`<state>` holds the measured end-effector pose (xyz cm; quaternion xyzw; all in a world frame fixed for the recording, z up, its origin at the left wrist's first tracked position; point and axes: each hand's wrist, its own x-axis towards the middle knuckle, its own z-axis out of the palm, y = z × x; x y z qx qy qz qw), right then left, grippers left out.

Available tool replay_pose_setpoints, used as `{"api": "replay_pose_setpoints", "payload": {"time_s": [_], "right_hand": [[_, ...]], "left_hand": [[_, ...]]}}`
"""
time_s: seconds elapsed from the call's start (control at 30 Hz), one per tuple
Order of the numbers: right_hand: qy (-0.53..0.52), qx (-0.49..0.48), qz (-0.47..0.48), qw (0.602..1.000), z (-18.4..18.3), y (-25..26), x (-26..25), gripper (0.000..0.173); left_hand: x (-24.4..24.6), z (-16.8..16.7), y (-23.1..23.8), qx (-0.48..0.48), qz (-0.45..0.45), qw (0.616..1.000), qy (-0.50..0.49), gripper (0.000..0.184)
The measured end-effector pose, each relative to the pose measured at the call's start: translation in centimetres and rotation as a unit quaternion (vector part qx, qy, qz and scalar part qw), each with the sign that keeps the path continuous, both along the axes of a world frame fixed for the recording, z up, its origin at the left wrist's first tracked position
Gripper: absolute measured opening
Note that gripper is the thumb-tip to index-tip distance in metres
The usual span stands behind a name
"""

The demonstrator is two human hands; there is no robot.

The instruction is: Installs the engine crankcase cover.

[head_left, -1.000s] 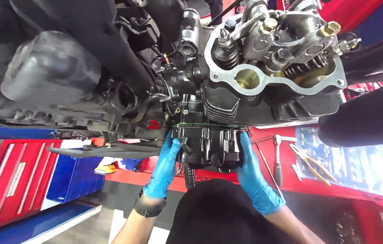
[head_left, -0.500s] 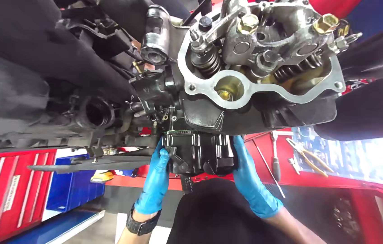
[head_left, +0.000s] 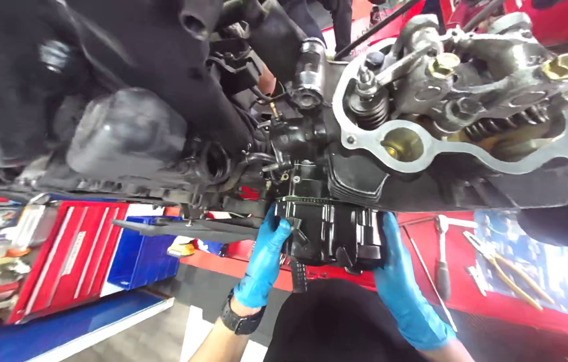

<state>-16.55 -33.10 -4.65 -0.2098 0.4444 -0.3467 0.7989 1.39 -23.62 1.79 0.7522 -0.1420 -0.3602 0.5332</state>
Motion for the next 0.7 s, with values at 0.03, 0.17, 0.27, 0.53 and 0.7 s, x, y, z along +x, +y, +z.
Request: {"api": "replay_pose_setpoints", "payload": {"time_s": [0.03, 0.17, 0.27, 0.53, 0.7], "right_hand": [[-0.001, 0.000, -0.002, 1.000, -0.04, 0.03, 0.05, 0.054], [-0.002, 0.002, 0.001, 1.000, 0.39, -0.29, 0.26, 0.054], [-0.007, 0.008, 0.002, 1.000, 0.43, -0.31, 0.28, 0.055], [0.005, 0.025, -0.008, 1.000, 0.56, -0.34, 0.32, 0.050], [-0.005, 0.007, 0.008, 1.000, 0.35, -0.43, -0.05, 0.053]], "left_hand": [[0.08, -0.05, 0.04, -0.001, 0.000, 1.000, 0.002, 0.121], [0.33, -0.01, -0.20, 0.000, 0.005, 1.000, 0.005, 0.118], [0.31, -0.05, -0.17, -0.005, 0.005, 1.000, 0.006, 0.118], [0.24, -0.24, -0.23, -0.007, 0.018, 1.000, -0.001, 0.125], [0.25, -0.06, -0.41, -0.009, 0.009, 1.000, -0.007, 0.118]]}}
